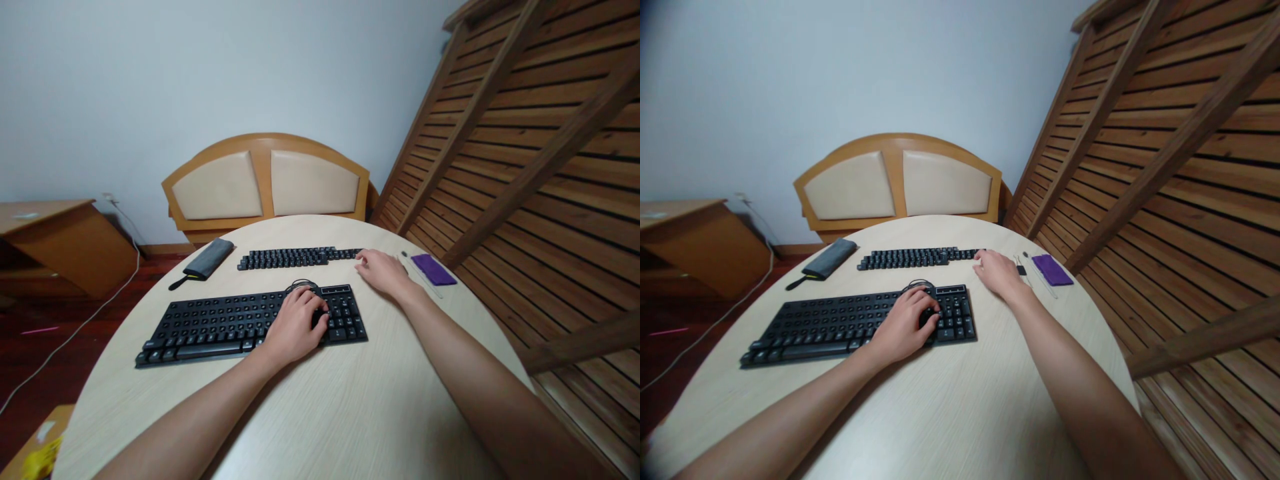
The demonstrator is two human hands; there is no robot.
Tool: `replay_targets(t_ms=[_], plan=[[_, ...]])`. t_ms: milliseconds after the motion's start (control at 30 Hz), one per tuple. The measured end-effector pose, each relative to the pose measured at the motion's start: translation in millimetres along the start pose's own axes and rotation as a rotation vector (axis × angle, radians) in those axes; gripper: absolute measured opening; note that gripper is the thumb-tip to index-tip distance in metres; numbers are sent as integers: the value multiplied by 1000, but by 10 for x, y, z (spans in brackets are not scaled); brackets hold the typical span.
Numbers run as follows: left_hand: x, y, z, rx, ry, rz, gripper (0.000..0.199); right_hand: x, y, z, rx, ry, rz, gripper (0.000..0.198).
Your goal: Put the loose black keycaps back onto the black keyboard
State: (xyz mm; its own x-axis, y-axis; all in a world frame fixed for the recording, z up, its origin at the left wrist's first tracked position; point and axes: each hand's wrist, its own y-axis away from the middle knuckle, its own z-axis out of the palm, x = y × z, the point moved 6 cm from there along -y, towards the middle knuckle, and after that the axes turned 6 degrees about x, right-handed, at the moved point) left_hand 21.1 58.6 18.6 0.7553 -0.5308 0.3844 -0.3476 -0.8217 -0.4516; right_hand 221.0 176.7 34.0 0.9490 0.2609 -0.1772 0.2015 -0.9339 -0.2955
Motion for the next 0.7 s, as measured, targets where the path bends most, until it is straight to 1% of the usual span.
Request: replay_targets(t_ms=[167, 367, 500, 700], plan=[[3, -1, -3, -8, -2, -7, 9, 118, 7, 250, 44, 21, 10, 43], [7, -1, 2, -14, -2, -10, 10, 100, -38, 343, 71, 61, 20, 53], [8, -3, -4, -10, 2, -11, 9, 87, -67, 360, 53, 58, 40, 51], [4, -6, 0, -8, 8, -9, 9, 126, -79, 297, 35, 26, 29, 33]])
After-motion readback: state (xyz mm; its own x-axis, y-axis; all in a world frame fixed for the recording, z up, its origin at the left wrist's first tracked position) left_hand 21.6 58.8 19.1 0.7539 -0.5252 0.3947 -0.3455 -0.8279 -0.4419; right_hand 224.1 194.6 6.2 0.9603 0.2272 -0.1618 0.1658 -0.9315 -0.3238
